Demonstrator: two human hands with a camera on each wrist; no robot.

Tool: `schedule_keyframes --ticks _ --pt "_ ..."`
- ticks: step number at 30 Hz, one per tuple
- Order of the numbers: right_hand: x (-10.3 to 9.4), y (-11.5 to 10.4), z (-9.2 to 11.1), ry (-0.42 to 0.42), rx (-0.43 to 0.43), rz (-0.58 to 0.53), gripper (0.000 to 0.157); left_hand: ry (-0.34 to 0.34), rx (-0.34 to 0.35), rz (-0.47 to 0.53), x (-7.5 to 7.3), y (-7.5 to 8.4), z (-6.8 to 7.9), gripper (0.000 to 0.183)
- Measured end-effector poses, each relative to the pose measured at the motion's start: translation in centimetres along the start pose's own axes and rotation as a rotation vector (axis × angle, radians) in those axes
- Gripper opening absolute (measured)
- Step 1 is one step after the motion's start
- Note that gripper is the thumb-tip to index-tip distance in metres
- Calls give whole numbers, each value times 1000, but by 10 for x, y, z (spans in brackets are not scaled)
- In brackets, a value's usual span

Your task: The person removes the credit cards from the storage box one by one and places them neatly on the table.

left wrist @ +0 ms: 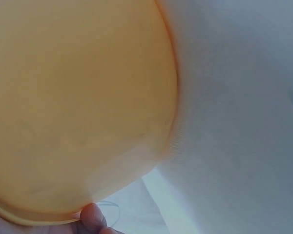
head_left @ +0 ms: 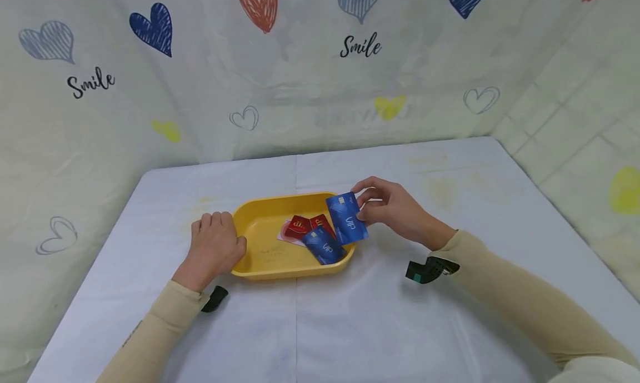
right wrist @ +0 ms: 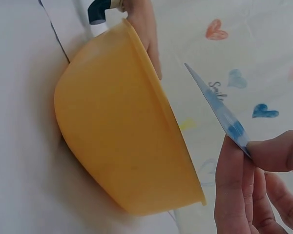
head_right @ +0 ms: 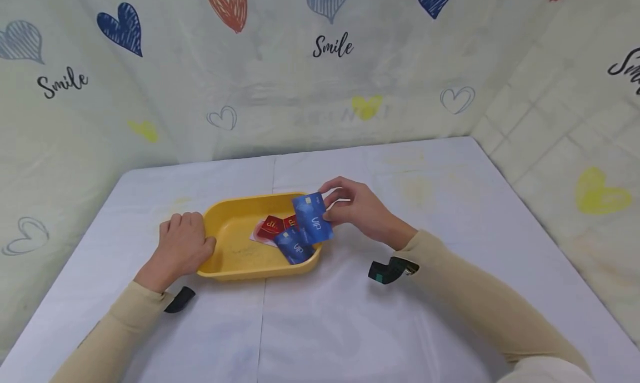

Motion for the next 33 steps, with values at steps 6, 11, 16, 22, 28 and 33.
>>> schedule_keyframes --ticks 6,11,16,22,28,33 --pt "-11 8 2 21 12 -41 44 4 1 3 2 -1 0 23" --pt "-21 14 2 46 24 -56 43 -3 0 -4 3 -1 -1 24" --pt "-28 22 1 75 26 -43 42 -4 1 -10 3 0 -1 24" --pt "-34 30 0 90 40 -69 40 3 0 -12 4 0 -2 24" --pt "-38 38 -4 94 60 -105 39 -3 -12 -17 3 0 -2 25" --pt "-40 43 -7 105 69 -116 39 -2 -16 -18 1 0 -1 25"
Point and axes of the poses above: each hand's wrist, its own z-axis away from the middle knuckle, its own x-axis out of the palm, y = z × x, the point moved 5 cm from there along -z, towards the middle knuckle, and after that the axes turned 12 degrees about y, right-handed, at the moved point
